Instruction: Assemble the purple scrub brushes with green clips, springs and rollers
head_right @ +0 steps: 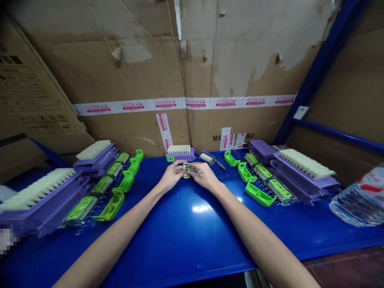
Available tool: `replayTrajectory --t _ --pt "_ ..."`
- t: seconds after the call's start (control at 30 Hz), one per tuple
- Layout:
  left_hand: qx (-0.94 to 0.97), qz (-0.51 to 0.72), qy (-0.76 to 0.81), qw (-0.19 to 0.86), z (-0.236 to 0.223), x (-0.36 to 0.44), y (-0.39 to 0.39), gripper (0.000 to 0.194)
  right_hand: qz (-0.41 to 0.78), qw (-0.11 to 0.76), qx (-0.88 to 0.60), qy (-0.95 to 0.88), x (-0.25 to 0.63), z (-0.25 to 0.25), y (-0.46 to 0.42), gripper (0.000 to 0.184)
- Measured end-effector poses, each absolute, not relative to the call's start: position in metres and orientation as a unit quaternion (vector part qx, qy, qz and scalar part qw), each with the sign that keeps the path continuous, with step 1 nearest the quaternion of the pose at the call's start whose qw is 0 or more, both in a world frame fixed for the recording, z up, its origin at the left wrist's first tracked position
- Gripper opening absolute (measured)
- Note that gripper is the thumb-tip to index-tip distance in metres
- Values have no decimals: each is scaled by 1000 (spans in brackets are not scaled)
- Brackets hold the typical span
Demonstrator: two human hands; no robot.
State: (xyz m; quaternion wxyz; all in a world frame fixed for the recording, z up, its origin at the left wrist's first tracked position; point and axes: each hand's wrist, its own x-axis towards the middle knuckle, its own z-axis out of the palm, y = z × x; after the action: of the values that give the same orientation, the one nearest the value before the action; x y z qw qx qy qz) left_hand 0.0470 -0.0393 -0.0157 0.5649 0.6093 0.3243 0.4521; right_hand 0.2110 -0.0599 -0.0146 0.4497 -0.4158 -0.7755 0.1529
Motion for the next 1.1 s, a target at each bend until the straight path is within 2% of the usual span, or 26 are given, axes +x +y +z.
replayTrajectory --t 0.23,0.4,0.53,0.6,0.83,1.1 --pt "616 453 333 552 -17 49 -40 35 156 460 -424 -764 208 -15 -61 17" --pt "620 455 347 537 -16 48 -39 30 122 410 -442 -789 207 -9 -63 8" --pt "610 462 350 540 -16 47 -37 30 92 411 -428 -799 209 -8 -64 27" --pt "611 461 347 542 -15 47 -36 30 91 413 -424 -801 210 -7 -64 30" --pt "629 456 333 535 -14 45 -38 30 97 435 -431 -785 209 -7 -65 17" --pt "626 433 321 564 -15 43 -36 45 84 439 -430 -785 206 -10 -61 8"
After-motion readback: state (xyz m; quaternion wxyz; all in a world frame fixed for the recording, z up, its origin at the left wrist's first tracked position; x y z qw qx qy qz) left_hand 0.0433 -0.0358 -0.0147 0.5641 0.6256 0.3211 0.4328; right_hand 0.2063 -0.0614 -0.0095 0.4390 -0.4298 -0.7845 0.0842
